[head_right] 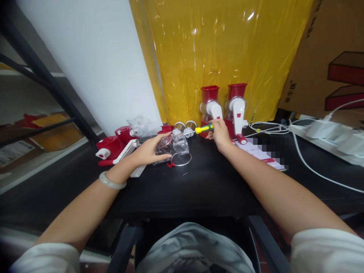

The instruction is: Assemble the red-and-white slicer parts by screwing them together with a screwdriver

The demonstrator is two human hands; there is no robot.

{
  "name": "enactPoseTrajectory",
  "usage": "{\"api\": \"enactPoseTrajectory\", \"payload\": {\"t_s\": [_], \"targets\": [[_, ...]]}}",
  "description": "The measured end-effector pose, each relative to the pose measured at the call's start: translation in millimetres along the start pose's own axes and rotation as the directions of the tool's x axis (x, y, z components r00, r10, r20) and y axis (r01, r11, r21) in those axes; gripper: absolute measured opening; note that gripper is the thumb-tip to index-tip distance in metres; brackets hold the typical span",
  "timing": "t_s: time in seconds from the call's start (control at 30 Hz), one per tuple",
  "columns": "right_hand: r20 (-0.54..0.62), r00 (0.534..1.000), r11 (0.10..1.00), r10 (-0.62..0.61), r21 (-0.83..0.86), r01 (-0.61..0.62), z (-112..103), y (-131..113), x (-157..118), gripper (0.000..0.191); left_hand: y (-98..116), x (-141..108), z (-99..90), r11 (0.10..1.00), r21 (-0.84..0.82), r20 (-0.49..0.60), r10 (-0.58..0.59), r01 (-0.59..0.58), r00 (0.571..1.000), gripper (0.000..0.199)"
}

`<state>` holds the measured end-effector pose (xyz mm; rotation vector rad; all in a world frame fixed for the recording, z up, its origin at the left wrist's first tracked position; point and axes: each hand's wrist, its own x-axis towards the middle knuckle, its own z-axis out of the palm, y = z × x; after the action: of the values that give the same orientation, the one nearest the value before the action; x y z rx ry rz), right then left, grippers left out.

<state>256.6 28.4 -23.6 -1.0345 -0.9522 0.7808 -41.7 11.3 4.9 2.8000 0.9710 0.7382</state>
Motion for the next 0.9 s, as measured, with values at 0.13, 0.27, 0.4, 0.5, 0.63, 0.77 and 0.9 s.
{"api": "enactPoseTrajectory", "payload": {"t_s": [0.13,0.27,0.4,0.5,0.63,0.77,0.9], "targets": [[-0.001,0.998,0.998,-0.060,-0.015,0.060,0.2,2.4,0.8,0.029,-0.8,0.2,0.8,1.000,0.011,0.002,-0.009,0.009,1.000,0.084],[-0.003,0.997,0.997,-0.071,-0.013,0.071,0.1,4.3,0.7,0.033,1.2,0.0,-0.2,1.000,0.007,0.005,-0.010,0.010,1.000,0.083],[-0.010,1.000,1.000,-0.019,0.014,0.020,-0.2,5.1,-0.3,0.035,1.8,-0.3,-0.9,1.000,-0.010,0.010,0.002,-0.002,1.000,0.082],[0.001,0.999,0.998,-0.047,0.037,0.047,-0.4,5.1,-1.0,0.027,0.6,-0.1,-0.4,1.000,0.000,0.006,-0.004,0.004,1.000,0.083],[0.005,0.999,0.998,-0.048,0.041,0.048,-0.4,4.1,-1.0,0.022,0.3,0.1,0.2,1.000,0.005,0.002,-0.002,0.002,1.000,0.083],[0.011,1.000,1.000,-0.012,0.028,0.012,-0.6,4.6,0.1,0.024,0.5,-0.1,0.3,1.000,-0.010,-0.004,0.014,-0.014,1.000,0.082],[0.022,1.000,0.999,-0.014,0.034,0.013,-1.3,6.2,2.0,0.030,-0.6,-0.1,0.6,1.000,-0.004,-0.005,0.015,-0.015,1.000,0.082]]}}
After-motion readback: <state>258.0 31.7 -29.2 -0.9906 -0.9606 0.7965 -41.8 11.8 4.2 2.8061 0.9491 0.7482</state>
